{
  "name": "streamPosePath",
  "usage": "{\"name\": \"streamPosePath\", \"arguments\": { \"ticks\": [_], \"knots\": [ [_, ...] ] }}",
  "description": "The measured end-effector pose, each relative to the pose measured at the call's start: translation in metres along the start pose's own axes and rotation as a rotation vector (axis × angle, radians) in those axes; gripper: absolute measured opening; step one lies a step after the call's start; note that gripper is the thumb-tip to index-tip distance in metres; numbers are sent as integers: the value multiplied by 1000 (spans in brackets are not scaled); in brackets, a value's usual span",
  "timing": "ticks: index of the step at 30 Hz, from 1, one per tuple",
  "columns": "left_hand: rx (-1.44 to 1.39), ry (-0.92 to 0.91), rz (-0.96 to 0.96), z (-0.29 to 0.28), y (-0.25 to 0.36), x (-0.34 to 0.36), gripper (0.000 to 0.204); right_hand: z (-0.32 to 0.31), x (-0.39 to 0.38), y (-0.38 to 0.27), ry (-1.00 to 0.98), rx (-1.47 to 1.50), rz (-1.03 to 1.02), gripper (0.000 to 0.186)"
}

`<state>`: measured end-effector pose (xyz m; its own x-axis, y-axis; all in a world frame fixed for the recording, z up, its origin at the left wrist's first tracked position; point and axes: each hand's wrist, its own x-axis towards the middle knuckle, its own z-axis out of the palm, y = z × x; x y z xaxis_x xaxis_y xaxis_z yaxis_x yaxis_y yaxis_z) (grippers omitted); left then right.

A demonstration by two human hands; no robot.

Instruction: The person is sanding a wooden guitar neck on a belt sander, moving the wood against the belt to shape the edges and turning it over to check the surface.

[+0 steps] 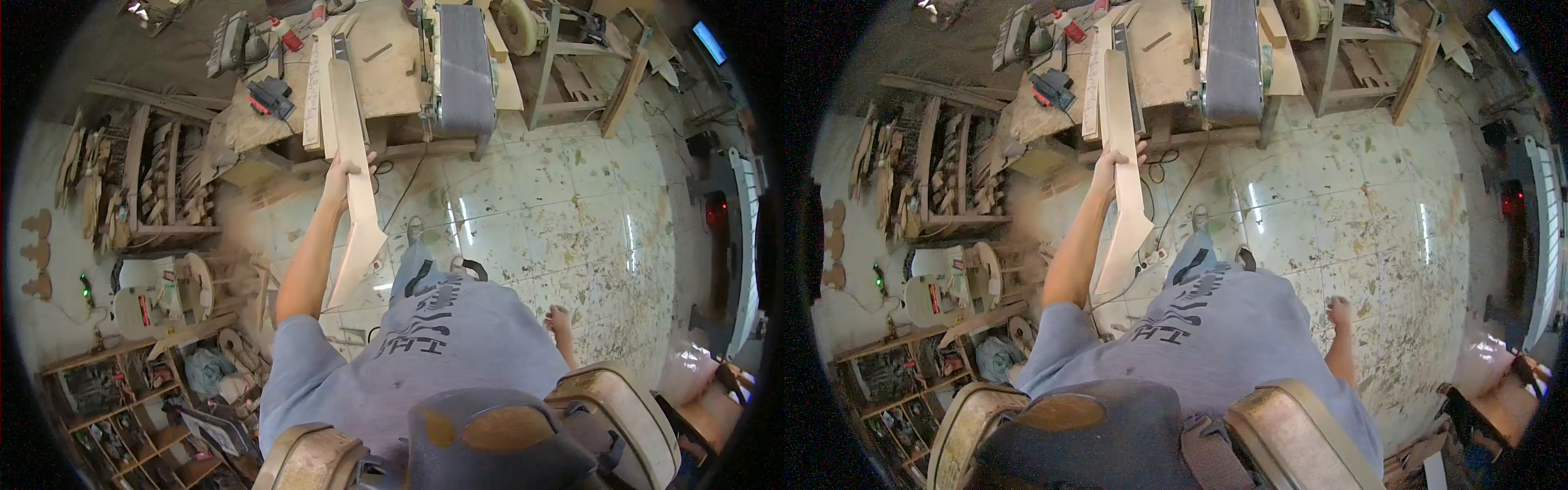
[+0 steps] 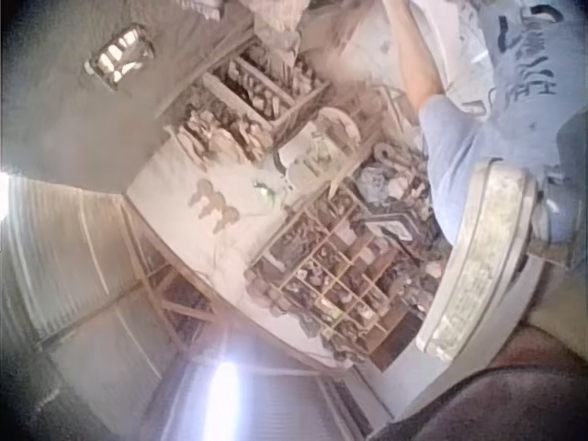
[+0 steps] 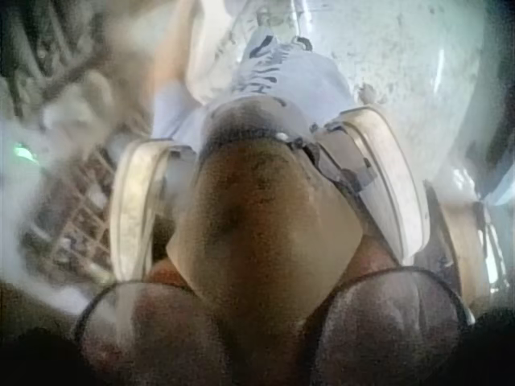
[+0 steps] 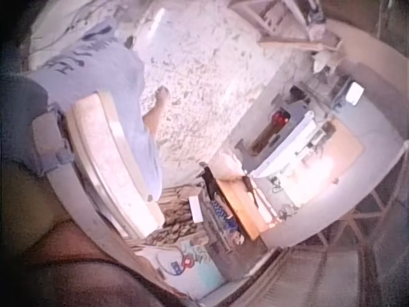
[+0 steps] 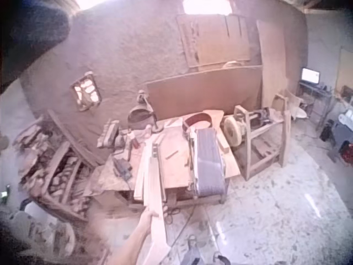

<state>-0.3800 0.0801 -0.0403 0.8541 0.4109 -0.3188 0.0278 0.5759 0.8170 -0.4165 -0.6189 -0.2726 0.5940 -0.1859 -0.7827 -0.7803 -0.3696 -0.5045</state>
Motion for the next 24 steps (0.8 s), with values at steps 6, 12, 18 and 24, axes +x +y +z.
{"name": "streamPosePath", "arguments": {
  "ticks": [6, 12, 18, 24],
  "knots": [
    [95, 11, -24, -7, 0, 97, 39, 115, -54, -130, -185, -218, -295, 38],
    [301, 186, 26, -35, -30, 250, 31, 142, -109, -151, -54, -183, -241, 41],
    [367, 112, -97, -54, -37, 356, 48, 123, -165, -97, 265, -209, -61, 42],
    [581, 340, -100, -45, -23, 400, 59, 175, -221, -14, 412, -251, 56, 41]
  ]
}}
